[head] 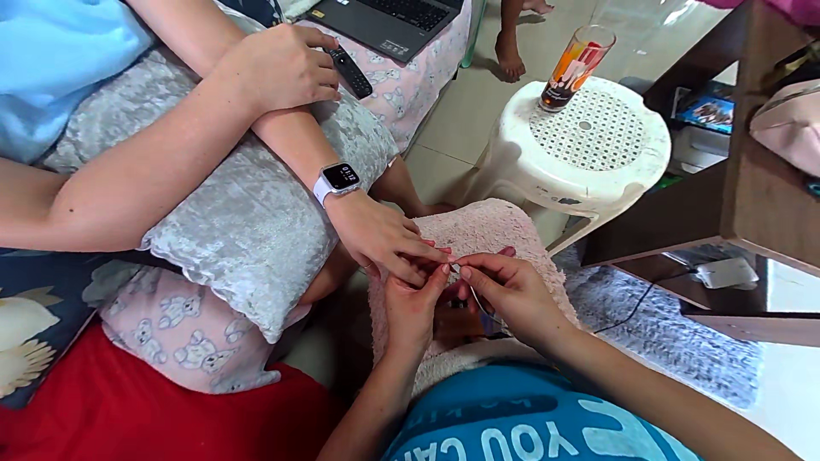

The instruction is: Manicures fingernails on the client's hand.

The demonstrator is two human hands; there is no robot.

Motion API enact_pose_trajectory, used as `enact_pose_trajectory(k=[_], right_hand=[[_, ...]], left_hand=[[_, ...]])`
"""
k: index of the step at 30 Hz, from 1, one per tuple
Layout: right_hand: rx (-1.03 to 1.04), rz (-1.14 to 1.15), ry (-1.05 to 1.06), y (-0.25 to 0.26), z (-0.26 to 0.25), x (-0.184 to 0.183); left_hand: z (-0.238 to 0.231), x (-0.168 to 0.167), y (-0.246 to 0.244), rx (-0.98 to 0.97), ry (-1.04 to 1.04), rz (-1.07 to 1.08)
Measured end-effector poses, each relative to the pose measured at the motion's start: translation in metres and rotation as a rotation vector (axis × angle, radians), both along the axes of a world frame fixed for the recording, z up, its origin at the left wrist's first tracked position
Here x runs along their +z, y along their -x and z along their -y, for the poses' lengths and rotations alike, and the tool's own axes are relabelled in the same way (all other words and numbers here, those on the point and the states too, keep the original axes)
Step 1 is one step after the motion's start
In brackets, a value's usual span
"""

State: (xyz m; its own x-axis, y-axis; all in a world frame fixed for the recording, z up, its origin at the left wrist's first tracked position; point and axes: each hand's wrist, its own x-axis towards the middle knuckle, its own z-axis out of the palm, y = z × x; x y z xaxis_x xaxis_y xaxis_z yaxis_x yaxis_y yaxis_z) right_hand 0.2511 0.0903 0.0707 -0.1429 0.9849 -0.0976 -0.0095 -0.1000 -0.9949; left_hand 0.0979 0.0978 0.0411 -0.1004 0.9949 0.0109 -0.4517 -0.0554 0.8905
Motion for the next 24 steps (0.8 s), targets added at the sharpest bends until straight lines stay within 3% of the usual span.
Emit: enact_pose_trajectory(k=[24], right_hand=[[0.029,-0.135,0.044,-0.0012,0.0036,-0.0007]], left_hand=[[0.0002,0.002,-0.0028,0.006,-0.034,0.014]])
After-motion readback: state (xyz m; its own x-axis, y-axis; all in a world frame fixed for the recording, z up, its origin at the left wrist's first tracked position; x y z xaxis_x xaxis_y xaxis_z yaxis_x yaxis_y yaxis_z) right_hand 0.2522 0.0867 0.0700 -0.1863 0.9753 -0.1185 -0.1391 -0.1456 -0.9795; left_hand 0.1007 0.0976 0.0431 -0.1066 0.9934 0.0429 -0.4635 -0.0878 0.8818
